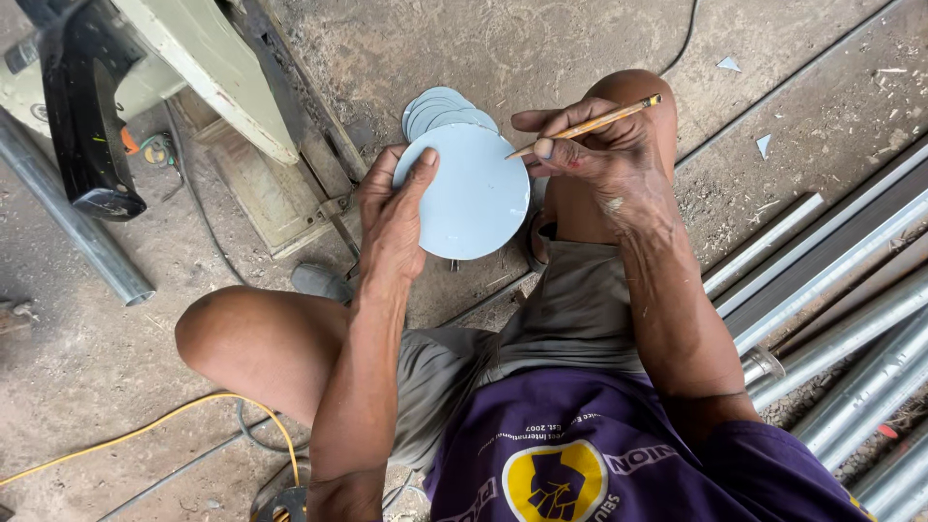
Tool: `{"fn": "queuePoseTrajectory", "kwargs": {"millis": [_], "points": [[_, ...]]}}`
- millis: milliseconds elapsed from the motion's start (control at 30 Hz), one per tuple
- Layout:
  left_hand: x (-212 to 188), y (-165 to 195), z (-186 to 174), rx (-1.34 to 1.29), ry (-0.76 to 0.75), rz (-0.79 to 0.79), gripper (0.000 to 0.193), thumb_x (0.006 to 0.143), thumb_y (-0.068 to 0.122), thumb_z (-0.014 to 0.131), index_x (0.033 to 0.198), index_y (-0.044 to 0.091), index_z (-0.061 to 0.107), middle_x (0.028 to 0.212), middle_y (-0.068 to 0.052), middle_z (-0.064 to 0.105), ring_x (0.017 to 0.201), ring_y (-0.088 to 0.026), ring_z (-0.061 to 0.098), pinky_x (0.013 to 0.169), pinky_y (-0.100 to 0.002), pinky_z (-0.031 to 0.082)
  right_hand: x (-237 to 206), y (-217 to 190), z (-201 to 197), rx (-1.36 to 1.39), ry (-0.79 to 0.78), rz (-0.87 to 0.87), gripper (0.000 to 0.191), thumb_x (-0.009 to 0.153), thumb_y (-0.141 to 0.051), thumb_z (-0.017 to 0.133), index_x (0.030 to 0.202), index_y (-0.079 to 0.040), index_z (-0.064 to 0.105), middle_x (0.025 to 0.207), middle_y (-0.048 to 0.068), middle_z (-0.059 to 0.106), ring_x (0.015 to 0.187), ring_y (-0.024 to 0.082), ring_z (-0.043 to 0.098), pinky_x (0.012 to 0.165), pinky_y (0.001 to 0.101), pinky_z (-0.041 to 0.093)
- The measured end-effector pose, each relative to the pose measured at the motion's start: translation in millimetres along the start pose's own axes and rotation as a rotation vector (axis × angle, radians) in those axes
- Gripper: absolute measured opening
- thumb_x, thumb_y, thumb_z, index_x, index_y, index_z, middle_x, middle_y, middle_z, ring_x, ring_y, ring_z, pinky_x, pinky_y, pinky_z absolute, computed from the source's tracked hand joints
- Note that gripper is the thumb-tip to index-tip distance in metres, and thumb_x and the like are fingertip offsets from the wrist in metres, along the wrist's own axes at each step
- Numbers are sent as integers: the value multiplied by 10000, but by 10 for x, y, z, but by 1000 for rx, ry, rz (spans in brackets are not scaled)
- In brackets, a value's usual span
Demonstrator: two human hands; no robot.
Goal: The person sits on the floor and uses a pencil to draw concentric circles on several light-blue circular discs. The person handles the discs one at a time, drawing lines on each and placing them back on the floor.
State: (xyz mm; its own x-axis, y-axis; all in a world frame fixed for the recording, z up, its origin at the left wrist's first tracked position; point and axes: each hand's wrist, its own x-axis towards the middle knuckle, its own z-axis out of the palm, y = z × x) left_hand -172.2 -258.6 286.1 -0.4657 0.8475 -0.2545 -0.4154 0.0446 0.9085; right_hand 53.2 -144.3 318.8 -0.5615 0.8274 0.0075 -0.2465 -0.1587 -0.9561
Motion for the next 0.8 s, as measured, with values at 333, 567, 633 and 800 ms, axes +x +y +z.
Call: {"fn": "queuePoseTrajectory", "kwargs": {"millis": [333,567,633,800], "points": [[-41,247,-19,34,-43,-5,140,845,178,771,945,93,721,886,-47,738,818,-127,716,713,-346,668,31,2,164,9,4,-29,84,921,5,763,993,-7,722,1092,150,742,980,202,744,845,305,669],[-55,290,-45,73,-85,79,114,907,148,779,958,63,723,884,-41,726,805,-109,683,702,-302,613,11,142,243,-71,-17,-64,77,966,-9,768,1011,29,717,994,147,752,872,165,733,797,275,643],[-53,287,-49,91,-81,86,108,909,145,775,951,61,721,871,-34,723,786,-99,670,680,-291,597,2,185,268,-65,-9,-59,93,967,-13,770,1023,33,713,983,138,746,865,155,727,799,269,637],[-59,279,-67,90,-76,102,108,913,145,771,950,54,726,860,-26,717,777,-86,660,680,-286,583,3,250,284,-59,36,-89,126,950,-26,785,1018,28,693,1026,145,752,883,153,736,804,272,647]]}}
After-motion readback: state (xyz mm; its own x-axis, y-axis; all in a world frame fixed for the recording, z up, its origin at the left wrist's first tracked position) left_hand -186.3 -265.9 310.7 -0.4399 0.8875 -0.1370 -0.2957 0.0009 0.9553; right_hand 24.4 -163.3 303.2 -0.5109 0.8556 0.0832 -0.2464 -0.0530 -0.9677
